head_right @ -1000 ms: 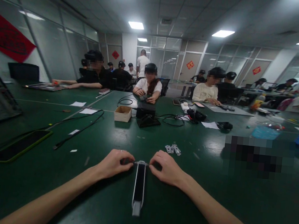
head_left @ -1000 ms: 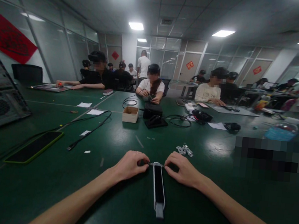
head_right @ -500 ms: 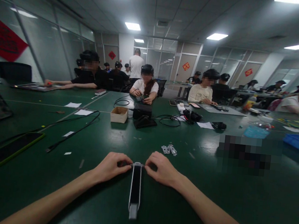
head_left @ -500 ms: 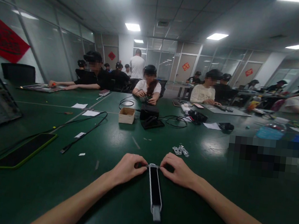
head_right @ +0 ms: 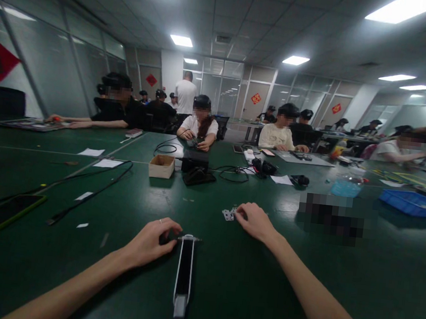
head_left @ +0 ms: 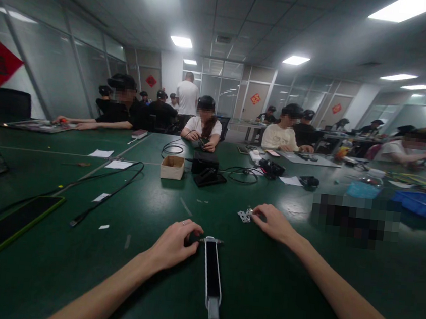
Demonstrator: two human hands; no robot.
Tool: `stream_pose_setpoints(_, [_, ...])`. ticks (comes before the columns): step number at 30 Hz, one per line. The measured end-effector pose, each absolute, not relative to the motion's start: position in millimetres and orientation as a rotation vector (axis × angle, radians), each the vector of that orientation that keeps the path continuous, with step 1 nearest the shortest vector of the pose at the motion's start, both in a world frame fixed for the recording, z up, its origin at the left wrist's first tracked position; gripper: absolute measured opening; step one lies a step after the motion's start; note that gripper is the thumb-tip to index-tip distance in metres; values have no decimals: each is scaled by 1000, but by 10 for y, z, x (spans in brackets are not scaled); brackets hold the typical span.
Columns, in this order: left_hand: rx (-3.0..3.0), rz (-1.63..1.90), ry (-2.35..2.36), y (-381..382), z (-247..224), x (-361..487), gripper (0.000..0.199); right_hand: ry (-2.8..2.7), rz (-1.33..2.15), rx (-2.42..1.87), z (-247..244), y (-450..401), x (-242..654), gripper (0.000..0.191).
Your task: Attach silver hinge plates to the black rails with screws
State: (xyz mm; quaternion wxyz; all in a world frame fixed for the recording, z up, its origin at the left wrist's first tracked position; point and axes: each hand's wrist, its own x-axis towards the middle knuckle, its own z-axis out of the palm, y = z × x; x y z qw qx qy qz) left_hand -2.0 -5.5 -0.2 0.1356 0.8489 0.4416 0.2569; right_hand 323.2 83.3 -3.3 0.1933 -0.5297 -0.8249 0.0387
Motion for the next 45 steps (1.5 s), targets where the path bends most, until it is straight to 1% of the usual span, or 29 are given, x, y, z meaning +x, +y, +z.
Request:
stream_pose_setpoints(2, [2463, 748, 1269, -53, -13, -26, 24, -2324, 160, -1495, -60, 861, 3285, 26])
stream_pose_setpoints(8, [2464, 716, 1260, -59, -14, -25, 24, -2304, 166, -1526, -50, 815, 3177, 28])
stream_pose_setpoints(14, [2443, 710, 1275, -70, 3, -24, 24, -2228, 146, -1551, -6, 814, 3160, 23])
stream_pose_setpoints(18, [2454, 700, 1276, -62, -13, -27, 24, -2160, 20, -1567, 59, 844, 3250, 21])
stream_pose_setpoints(22, [2441, 629, 1297, -56, 12, -18, 25, -2218, -164, -1714, 64, 908, 3390, 20])
stream_pose_setpoints(28, [2428, 616, 1284, -51, 12, -17, 24, -2338, -161, -1770, 36, 957, 3511, 18])
stream_pose_setpoints(32, [2442, 619, 1271, -58, -1, -19, 26, -2403, -225, -1635, 44, 942, 3447, 24])
stream_pose_setpoints(38, [2405, 641, 1302, -86, 46, -15, 30, -2562, -200, -1499, -54, 990, 3405, 22])
stream_pose_setpoints(42, [2395, 770, 1357, -95, 68, -20, 36, -2517, -204, -1464, -55, 990, 3405, 23])
stream_pose_setpoints(45, [2396, 932, 1360, -97, 67, -28, 34, -2393, -174, -1349, 16, 861, 3245, 22])
